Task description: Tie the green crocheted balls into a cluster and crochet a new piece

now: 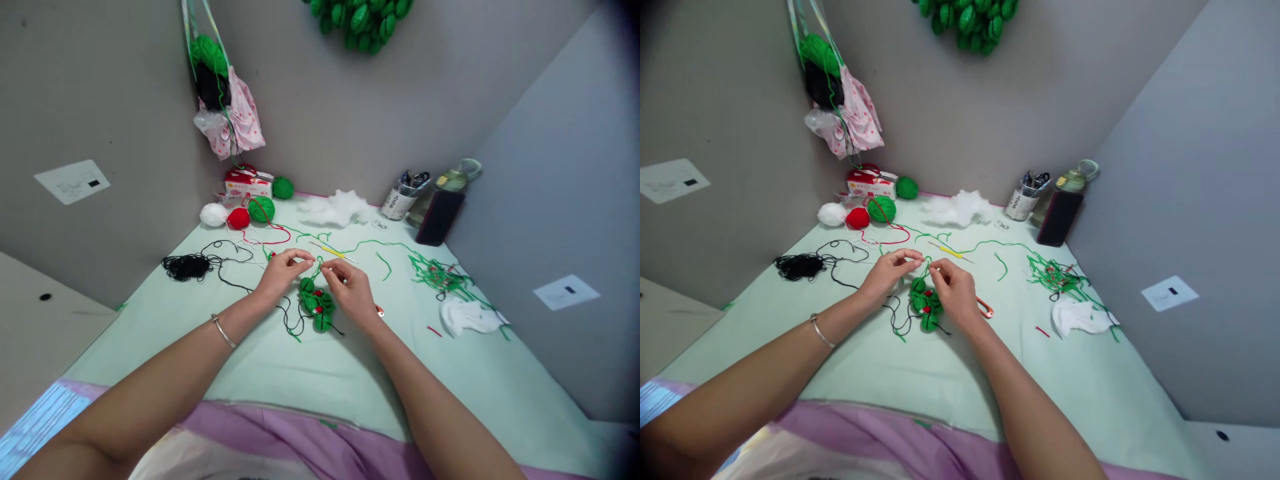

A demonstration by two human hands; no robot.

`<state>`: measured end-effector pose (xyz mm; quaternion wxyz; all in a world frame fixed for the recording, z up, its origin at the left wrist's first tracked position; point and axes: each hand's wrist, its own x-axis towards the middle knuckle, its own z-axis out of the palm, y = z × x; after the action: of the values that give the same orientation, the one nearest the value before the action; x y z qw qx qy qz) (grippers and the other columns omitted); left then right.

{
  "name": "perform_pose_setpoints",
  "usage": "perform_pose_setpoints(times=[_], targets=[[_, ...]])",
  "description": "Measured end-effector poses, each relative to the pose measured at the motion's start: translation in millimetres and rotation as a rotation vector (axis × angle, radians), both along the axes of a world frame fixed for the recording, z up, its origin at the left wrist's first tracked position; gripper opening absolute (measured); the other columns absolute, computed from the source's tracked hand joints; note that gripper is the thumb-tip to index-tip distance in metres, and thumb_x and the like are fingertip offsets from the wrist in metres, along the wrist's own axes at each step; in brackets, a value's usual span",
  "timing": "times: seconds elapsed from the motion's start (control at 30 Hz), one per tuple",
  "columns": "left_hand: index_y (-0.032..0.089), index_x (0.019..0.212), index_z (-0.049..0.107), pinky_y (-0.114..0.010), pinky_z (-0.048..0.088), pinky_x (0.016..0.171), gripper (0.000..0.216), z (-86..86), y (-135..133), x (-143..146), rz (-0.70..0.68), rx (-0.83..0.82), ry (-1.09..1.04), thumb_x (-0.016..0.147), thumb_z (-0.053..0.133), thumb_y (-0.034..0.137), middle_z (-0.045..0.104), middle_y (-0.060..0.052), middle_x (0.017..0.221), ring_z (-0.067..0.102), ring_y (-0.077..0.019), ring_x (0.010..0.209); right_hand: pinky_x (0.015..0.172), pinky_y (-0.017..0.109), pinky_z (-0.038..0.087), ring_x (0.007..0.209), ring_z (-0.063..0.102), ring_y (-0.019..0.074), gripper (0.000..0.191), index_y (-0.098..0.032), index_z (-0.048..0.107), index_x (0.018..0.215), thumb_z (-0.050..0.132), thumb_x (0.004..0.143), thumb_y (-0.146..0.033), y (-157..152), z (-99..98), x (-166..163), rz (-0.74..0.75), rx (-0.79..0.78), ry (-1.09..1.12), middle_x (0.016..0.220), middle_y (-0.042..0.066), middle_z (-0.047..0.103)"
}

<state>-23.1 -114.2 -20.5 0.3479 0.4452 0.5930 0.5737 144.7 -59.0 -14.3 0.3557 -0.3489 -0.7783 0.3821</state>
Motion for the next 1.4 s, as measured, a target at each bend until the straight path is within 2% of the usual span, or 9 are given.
perform_pose_setpoints(times=[0.13, 0.5, 0.97, 1.17, 1.4], targets=[[0.018, 0.09, 0.074, -0.029, 0.041, 0.074, 0.03, 0.2, -0.2, 2.8, -0.034, -0.032, -0.161, 0.072, 0.078, 0.041, 0.07, -0.002, 0.088, 0.054, -0.0144, 0.075, 0.057, 0.027, 0.032, 0.056, 0.039, 0.0128, 0.019, -0.02, 0.066, 0.085, 0.054, 0.09, -0.033, -1.8, -1.3, -0.3, 0.012, 0.024, -0.018, 0.061, -0.004, 0.048], [0.017, 0.083, 0.074, -0.029, 0.04, 0.073, 0.029, -0.8, 1.0, 4.1, -0.045, -0.023, -0.257, 0.068, 0.079, 0.042, 0.072, -0.006, 0.102, 0.057, -0.0163, 0.082, 0.056, 0.027, 0.033, 0.055, 0.04, 0.0128, 0.02, -0.02, 0.067, 0.088, 0.051, 0.092, -0.034, -3.3, -3.1, -0.3, 0.027, 0.068, -0.058, 0.061, -0.004, 0.049], [0.015, 0.084, 0.073, -0.028, 0.038, 0.069, 0.03, 1.3, -0.2, 5.8, -0.057, -0.034, -0.273, 0.069, 0.077, 0.041, 0.07, -0.008, 0.109, 0.05, -0.0126, 0.073, 0.057, 0.026, 0.033, 0.053, 0.04, 0.0123, 0.02, -0.02, 0.067, 0.089, 0.052, 0.092, -0.033, -7.4, 2.1, -1.8, -0.018, 0.13, -0.117, 0.059, -0.004, 0.049], [0.015, 0.078, 0.069, -0.028, 0.035, 0.066, 0.024, 0.5, 0.5, 6.2, -0.084, -0.037, -0.279, 0.07, 0.074, 0.037, 0.069, -0.007, 0.111, 0.047, -0.0114, 0.069, 0.058, 0.026, 0.034, 0.054, 0.041, 0.0123, 0.02, -0.02, 0.067, 0.089, 0.051, 0.092, -0.031, -8.7, 1.2, -1.0, -0.015, 0.179, -0.128, 0.06, -0.004, 0.052], [0.016, 0.073, 0.063, -0.028, 0.035, 0.069, 0.015, 0.2, 0.6, 5.2, -0.087, -0.03, -0.266, 0.072, 0.07, 0.03, 0.068, -0.006, 0.106, 0.051, -0.0138, 0.077, 0.06, 0.026, 0.034, 0.054, 0.043, 0.0127, 0.02, -0.02, 0.068, 0.089, 0.051, 0.093, -0.031, -5.0, -2.3, -0.6, -0.041, 0.232, -0.143, 0.06, -0.003, 0.053]])
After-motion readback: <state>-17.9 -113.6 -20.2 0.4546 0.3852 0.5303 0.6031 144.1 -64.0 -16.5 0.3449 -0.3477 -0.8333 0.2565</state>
